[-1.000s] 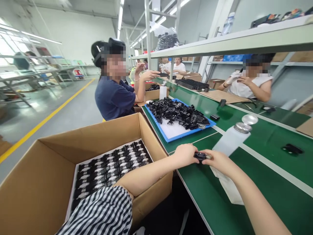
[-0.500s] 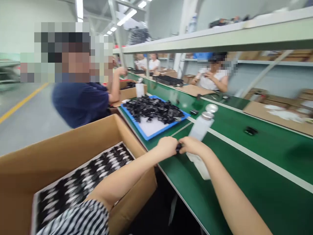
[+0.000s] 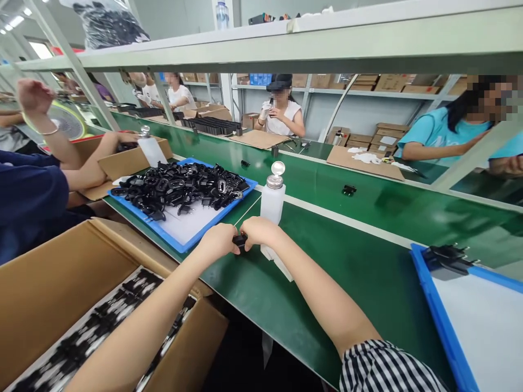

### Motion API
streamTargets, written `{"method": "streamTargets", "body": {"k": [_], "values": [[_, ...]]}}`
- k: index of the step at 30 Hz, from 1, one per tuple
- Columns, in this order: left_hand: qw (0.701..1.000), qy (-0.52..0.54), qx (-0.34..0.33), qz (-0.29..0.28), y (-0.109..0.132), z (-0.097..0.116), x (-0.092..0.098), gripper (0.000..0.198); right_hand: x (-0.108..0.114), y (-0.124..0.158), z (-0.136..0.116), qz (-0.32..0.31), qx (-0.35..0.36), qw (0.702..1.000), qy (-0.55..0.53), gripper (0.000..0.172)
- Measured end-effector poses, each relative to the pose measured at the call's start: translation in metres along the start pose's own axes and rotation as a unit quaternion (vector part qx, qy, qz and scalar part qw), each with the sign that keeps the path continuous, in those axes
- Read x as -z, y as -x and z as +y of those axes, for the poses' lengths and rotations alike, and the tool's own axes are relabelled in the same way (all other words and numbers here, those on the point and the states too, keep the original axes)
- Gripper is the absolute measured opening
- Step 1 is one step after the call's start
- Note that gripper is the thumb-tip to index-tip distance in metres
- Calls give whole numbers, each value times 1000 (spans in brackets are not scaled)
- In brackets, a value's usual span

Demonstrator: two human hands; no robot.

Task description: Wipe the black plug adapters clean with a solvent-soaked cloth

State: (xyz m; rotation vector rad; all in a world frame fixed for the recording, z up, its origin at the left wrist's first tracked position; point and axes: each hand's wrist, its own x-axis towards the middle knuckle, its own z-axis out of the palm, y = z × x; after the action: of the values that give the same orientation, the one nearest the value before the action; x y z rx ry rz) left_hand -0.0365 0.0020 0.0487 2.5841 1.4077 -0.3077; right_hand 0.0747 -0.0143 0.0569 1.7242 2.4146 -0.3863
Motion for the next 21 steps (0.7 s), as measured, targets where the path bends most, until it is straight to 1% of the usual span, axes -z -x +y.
{"method": "streamTargets", "body": {"k": [2,4,6,8,9,10,11,12,13,14,15,17,19,21], "values": [[1000,4,-9,-1,-1,-3,0,28,-1,0,1,-5,2,1000,-17,29],[1000,17,-21,-13,-3,-6,0,30,0,8,8,-20,10,999,-45,31],[997,60,-32,-33,-5,-8,-2,32,4,26,26,-47,22,995,-81,35],[983,169,-60,-37,-8,-10,-8,41,11,51,60,-74,-1,990,-122,35],[966,245,-78,-34,-10,-10,-13,46,15,64,82,-81,-68,980,-170,31],[941,324,-95,-27,-12,-10,-18,48,18,76,105,-76,-152,966,-193,26],[911,398,-106,-20,-13,-8,-24,45,21,86,130,-51,-254,947,-191,25],[884,455,-110,-15,-15,-7,-29,39,22,93,154,-5,-365,913,-180,25],[864,491,-109,-13,-16,-5,-33,33,22,98,177,25,-411,897,-160,28],[854,509,-107,-12,-17,-3,-36,29,21,100,198,46,-450,881,-141,31],[851,513,-107,-13,-17,-1,-38,26,18,101,217,63,-482,865,-124,35],[855,505,-116,-26,-16,1,-41,22,10,100,245,85,-530,838,-100,45],[855,501,-129,-31,-16,1,-42,20,1,102,264,105,-567,812,-84,57],[853,502,-139,-24,-16,-1,-44,19,-7,105,277,129,-586,797,-61,62]]}}
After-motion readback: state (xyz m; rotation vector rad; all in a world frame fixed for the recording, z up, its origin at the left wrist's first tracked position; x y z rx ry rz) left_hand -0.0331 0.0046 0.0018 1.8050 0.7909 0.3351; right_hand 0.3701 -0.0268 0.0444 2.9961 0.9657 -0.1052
